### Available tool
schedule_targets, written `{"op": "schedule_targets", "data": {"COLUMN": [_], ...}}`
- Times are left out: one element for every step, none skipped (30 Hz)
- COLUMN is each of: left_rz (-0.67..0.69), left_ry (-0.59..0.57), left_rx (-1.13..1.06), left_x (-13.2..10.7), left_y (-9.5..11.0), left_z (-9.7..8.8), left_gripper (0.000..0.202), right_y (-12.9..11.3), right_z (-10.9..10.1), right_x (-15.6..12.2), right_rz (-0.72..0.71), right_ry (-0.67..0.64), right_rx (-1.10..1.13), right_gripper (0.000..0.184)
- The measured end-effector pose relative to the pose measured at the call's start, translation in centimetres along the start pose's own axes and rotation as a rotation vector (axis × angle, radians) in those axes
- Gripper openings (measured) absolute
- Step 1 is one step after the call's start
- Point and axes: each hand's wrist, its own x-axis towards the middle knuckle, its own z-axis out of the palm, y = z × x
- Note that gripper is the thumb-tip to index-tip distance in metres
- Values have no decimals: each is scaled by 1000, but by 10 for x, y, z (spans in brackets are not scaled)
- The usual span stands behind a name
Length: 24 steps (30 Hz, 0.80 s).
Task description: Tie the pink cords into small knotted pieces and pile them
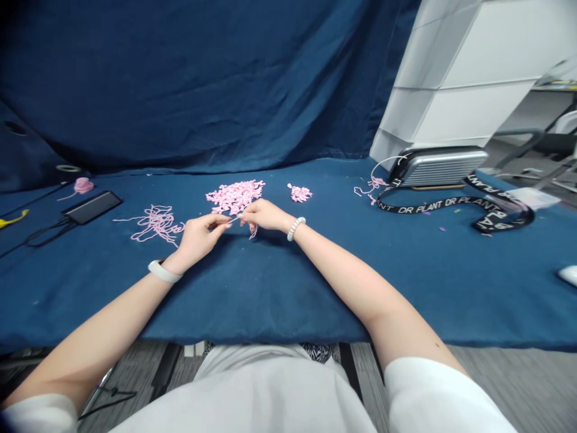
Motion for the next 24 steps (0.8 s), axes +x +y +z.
{"op": "schedule_targets", "data": {"left_rz": [-4, -10, -18, -27, -39, -53, -66, -75, -79, -79, -75, -65, -53, -43, -37, -39, -52, -82, -122, -173, -227, -278, -319, -355], "left_ry": [-22, -41, -54, -64, -70, -75, -82, -93, -104, -111, -110, -93, -58, -6, 54, 110, 153, 164, 141, 81, 21, -18, -37, -52], "left_rx": [29, 53, 70, 82, 91, 96, 99, 96, 85, 64, 31, -12, -71, -147, -246, -370, -512, -668, -824, -945, -1021, -1060, -1074, -1082], "left_x": [1, 1, 2, 2, 3, 3, 4, 4, 4, 4, 5, 5, 6, 7, 9, 11, 12, 13, 14, 14, 14, 13, 12, 12], "left_y": [-1, -2, -3, -4, -4, -4, -4, -4, -3, -2, -1, 0, 3, 6, 10, 16, 23, 32, 42, 52, 62, 72, 80, 86], "left_z": [0, -1, -1, -1, -2, -2, -3, -4, -5, -6, -8, -9, -12, -14, -17, -20, -23, -25, -27, -28, -28, -27, -26, -24], "left_gripper": [19, 19, 19, 20, 20, 20, 21, 21, 21, 21, 22, 23, 25, 28, 31, 34, 37, 39, 42, 46, 49, 50, 51, 52], "right_y": [-2, -3, -5, -6, -7, -7, -6, -5, -4, -3, -3, -2, -2, -2, -2, -2, -2, -1, 0, 0, 0, -1, -2, -4], "right_z": [-6, -13, -19, -25, -31, -36, -41, -45, -49, -52, -54, -56, -57, -57, -55, -52, -47, -41, -34, -27, -20, -14, -9, -5], "right_x": [0, 0, -1, -2, -2, -3, -4, -4, -5, -5, -5, -6, -8, -12, -17, -24, -33, -43, -55, -67, -79, -91, -102, -111], "right_rz": [-3, -4, -4, -3, -4, -1, 8, 27, 53, 80, 102, 117, 119, 117, 115, 114, 128, 145, 145, 113, 67, 15, -30, -57], "right_ry": [24, 57, 91, 132, 188, 249, 309, 353, 377, 388, 392, 394, 402, 421, 430, 435, 429, 349, 279, 222, 174, 140, 154, 188], "right_rx": [0, 3, 23, 57, 109, 177, 253, 333, 413, 481, 522, 534, 524, 501, 442, 396, 320, 81, -121, -249, -323, -371, -416, -458], "right_gripper": [28, 26, 25, 23, 22, 20, 18, 17, 16, 18, 21, 25, 28, 31, 33, 33, 32, 34, 35, 37, 37, 37, 37, 37]}}
